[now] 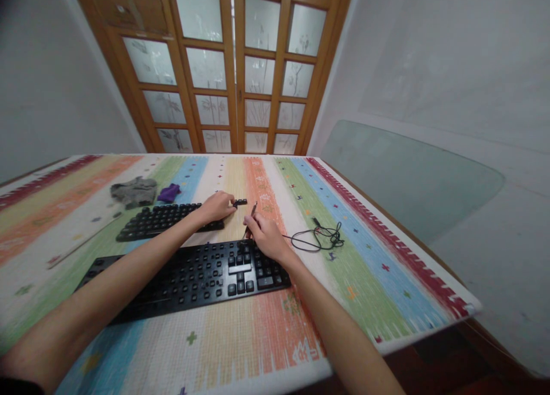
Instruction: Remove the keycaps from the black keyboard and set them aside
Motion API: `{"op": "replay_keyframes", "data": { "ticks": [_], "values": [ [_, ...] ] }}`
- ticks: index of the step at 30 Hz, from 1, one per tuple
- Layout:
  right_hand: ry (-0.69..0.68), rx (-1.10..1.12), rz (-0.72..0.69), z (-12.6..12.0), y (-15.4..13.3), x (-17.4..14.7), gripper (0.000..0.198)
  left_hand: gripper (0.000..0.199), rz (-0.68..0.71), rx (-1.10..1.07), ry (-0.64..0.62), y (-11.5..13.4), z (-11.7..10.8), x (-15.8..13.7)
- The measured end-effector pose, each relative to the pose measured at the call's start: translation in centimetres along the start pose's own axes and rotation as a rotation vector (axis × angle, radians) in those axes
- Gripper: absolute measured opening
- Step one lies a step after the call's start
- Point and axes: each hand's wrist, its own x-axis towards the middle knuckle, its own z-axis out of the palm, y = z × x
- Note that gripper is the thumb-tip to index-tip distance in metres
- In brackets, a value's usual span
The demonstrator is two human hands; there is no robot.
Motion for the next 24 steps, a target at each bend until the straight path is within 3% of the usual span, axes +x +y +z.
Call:
{"op": "replay_keyframes", "data": {
  "ticks": [10, 17, 20, 24],
  "values": [
    [-0.003, -0.007, -0.015, -0.1, -0.1, 0.0, 0.050, 0.021, 0.020, -0.040, 0.040, -0.3, 0.4, 0.2],
    [0.037, 0.004, -0.023, -0.5, -0.4, 0.0, 0.053, 0.022, 0.094, -0.181, 0.060, -0.1, -1.2, -1.1],
    [0.058, 0.019, -0.022, -0.6, -0.6, -0.1, 0.054, 0.034, 0.216, -0.496, -0.037, 0.2, -2.2, -2.5],
    [0.086, 0.017, -0.064, -0.7, -0.8, -0.2, 0.055, 0.052, 0.353, -0.931, -0.342, 1.1, -3.1, -4.7]
  ]
}}
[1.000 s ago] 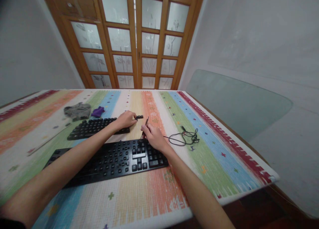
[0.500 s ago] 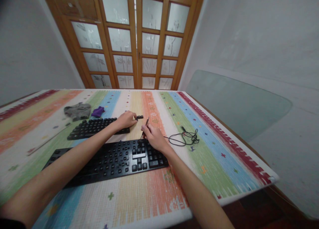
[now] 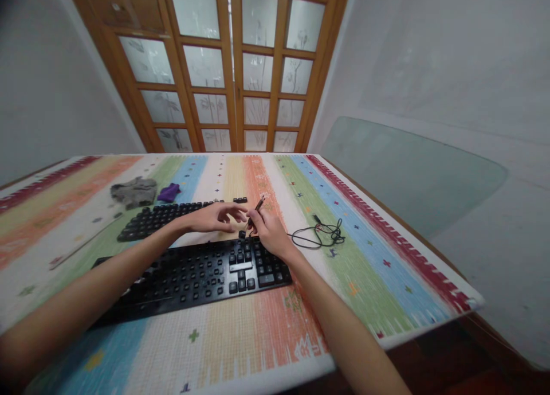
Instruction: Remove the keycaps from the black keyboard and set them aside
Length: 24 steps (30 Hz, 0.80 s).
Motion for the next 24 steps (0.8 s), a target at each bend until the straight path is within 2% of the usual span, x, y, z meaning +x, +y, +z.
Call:
{"op": "replay_keyframes", "data": {
  "ticks": [3, 8, 12, 15, 20, 24],
  "values": [
    [0.008, -0.017, -0.014, 0.0, 0.0, -0.1, 0.057, 0.061, -0.034, -0.232, -0.096, 0.5, 1.0, -0.7],
    [-0.036, 0.019, -0.012, 0.3, 0.2, -0.1, 0.058, 0.065, -0.085, -0.427, -0.026, 0.1, 2.0, -1.0],
    [-0.071, 0.032, -0.012, 0.5, 0.3, -0.2, 0.059, 0.065, -0.079, -0.441, 0.005, -0.4, 2.1, -1.0],
    [-0.075, 0.010, -0.015, 0.4, 0.3, -0.2, 0.058, 0.058, -0.061, -0.346, 0.031, -0.3, 2.1, -1.3],
    [-0.042, -0.031, -0.001, 0.3, 0.2, -0.1, 0.055, 0.038, 0.013, -0.005, 0.124, 0.6, 1.8, -1.7],
    [-0.004, -0.077, -0.008, 0.2, 0.1, 0.0, 0.051, 0.025, 0.036, 0.283, 0.268, 0.9, 0.8, -1.0]
  ]
}}
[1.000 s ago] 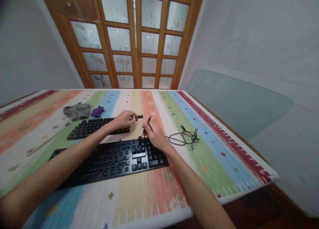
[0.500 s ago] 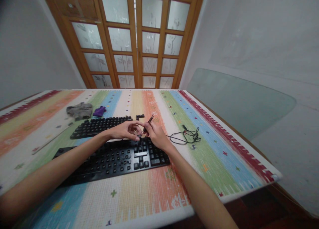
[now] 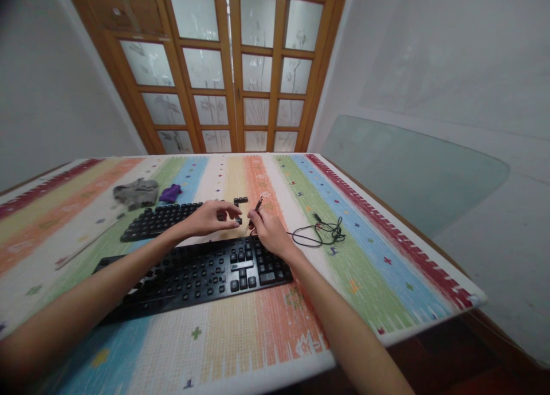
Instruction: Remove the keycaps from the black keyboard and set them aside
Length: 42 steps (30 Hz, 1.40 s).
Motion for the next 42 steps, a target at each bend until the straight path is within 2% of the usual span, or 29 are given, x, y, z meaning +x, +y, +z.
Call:
{"op": "replay_keyframes", "data": {
  "ticks": [3, 6, 10, 15, 23, 42],
  "values": [
    [0.002, 0.003, 0.000, -0.1, -0.1, 0.0, 0.049, 0.016, 0.027, 0.226, 0.088, -0.7, -0.4, 1.5],
    [0.006, -0.027, -0.022, -0.2, -0.1, 0.0, 0.048, 0.011, 0.083, 0.375, 0.074, -1.9, -0.2, 3.1],
    [0.001, -0.047, -0.038, -0.4, -0.2, 0.0, 0.048, 0.013, 0.097, 0.472, 0.050, -3.6, 0.8, 4.8],
    [0.009, -0.055, -0.034, -0.6, -0.4, 0.0, 0.044, 0.015, 0.088, 0.543, 0.070, -4.9, 1.7, 5.8],
    [-0.007, -0.040, -0.029, -0.7, -0.5, -0.1, 0.039, 0.013, 0.038, 0.560, 0.076, -6.1, 1.8, 5.9],
    [-0.012, -0.038, -0.044, -0.8, -0.4, 0.0, 0.041, 0.018, -0.001, 0.608, 0.070, -6.0, 1.6, 6.1]
  ]
}}
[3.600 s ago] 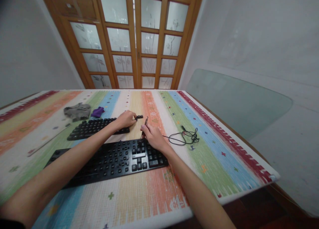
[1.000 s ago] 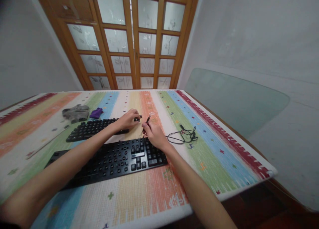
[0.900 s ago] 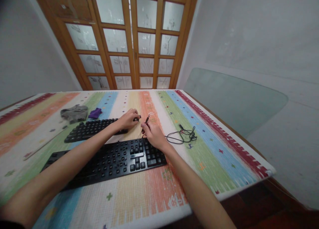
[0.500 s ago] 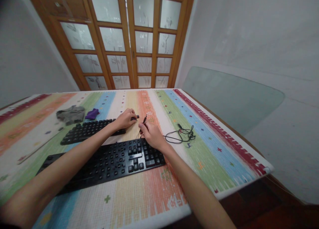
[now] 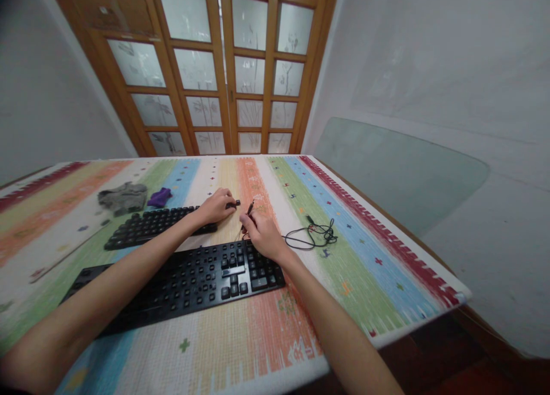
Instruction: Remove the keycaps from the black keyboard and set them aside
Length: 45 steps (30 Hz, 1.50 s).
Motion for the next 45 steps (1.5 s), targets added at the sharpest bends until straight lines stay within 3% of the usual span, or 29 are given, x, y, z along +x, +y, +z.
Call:
{"op": "replay_keyframes", "data": {
  "ticks": [7, 14, 23, 30, 45],
  "values": [
    [0.008, -0.026, -0.004, -0.3, 0.1, 0.1, 0.040, 0.023, -0.056, 0.043, 0.018, -0.6, -0.2, -0.8],
    [-0.044, -0.004, 0.013, -0.7, 0.1, 0.1, 0.044, 0.030, -0.107, 0.031, -0.072, -0.7, -0.7, -1.3],
    [-0.169, -0.015, -0.016, -1.1, 0.0, 0.1, 0.037, 0.025, -0.099, 0.015, -0.097, -0.2, -0.7, -1.2],
    [-0.185, -0.038, -0.037, -1.2, -0.3, 0.0, 0.032, 0.017, -0.071, 0.026, -0.103, -0.2, -0.7, -1.0],
    [-0.191, -0.038, -0.034, -1.5, -0.2, 0.1, 0.034, 0.022, -0.053, 0.011, -0.096, -0.2, -0.7, -0.9]
  ]
}}
